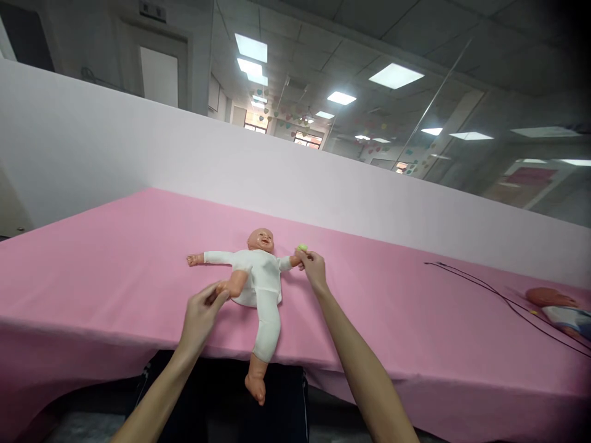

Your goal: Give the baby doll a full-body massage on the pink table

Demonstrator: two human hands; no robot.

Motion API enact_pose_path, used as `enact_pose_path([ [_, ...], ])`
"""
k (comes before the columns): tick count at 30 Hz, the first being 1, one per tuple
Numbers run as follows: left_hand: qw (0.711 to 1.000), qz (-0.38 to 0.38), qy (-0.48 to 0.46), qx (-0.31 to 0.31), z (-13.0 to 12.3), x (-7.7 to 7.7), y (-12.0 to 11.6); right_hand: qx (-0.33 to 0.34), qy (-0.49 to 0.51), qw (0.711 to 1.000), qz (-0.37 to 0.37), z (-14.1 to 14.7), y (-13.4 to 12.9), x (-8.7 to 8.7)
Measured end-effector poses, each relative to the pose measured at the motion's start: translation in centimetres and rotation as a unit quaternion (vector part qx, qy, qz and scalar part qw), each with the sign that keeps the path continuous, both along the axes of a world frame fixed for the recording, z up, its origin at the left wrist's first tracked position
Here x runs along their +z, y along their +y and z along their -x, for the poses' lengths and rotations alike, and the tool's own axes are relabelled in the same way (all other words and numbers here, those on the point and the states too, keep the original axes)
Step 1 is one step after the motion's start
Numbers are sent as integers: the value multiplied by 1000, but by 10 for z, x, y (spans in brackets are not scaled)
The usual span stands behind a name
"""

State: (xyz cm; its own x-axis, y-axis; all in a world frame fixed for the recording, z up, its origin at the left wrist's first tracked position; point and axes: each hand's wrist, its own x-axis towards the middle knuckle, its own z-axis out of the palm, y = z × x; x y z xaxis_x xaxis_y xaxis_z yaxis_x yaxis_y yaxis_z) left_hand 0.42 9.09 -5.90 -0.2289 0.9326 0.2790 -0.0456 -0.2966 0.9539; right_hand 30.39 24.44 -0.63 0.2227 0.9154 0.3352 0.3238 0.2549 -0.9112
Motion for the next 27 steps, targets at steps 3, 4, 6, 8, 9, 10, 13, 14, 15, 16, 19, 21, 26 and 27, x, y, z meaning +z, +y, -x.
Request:
enact_pose_path([
  [3, 999, 44, 14, 24, 17, -34, -53, -115, 84, 988, 63, -33, 13, -14],
  [4, 998, 58, 25, 14, 21, -47, -68, -135, 99, 982, 84, -40, 13, -23],
  [6, 997, 75, 37, 1, 25, -71, -90, -153, 115, 975, 111, -48, 10, -40],
  [8, 996, 82, 39, -8, 27, -84, -101, -154, 124, 973, 120, -49, 6, -51],
  [9, 996, 83, 39, -9, 28, -86, -102, -156, 127, 972, 122, -48, 5, -52],
  [10, 996, 82, 39, -8, 28, -83, -100, -156, 129, 972, 118, -46, 4, -50],
  [13, 997, 63, 50, 8, 27, -57, -80, -119, 123, 984, 47, -34, 1, -28],
  [14, 997, 50, 53, 11, 26, -44, -68, -92, 110, 990, 14, -28, -1, -19],
  [15, 998, 34, 53, 12, 23, -31, -54, -59, 90, 994, -17, -19, -4, -10],
  [16, 999, 19, 50, 8, 20, -18, -39, -24, 64, 997, -39, -10, -8, -3],
  [19, 999, -20, 28, -4, 4, 10, 13, 82, -43, 994, -61, 25, -25, 3],
  [21, 999, -22, 21, -13, -7, 18, 44, 130, -122, 982, -69, 46, -37, -4],
  [26, 999, -18, 9, -37, -16, 18, 61, 132, -174, 974, -62, 56, -38, -16],
  [27, 999, -21, 9, -37, -13, 17, 52, 124, -149, 980, -50, 49, -32, -13],
])
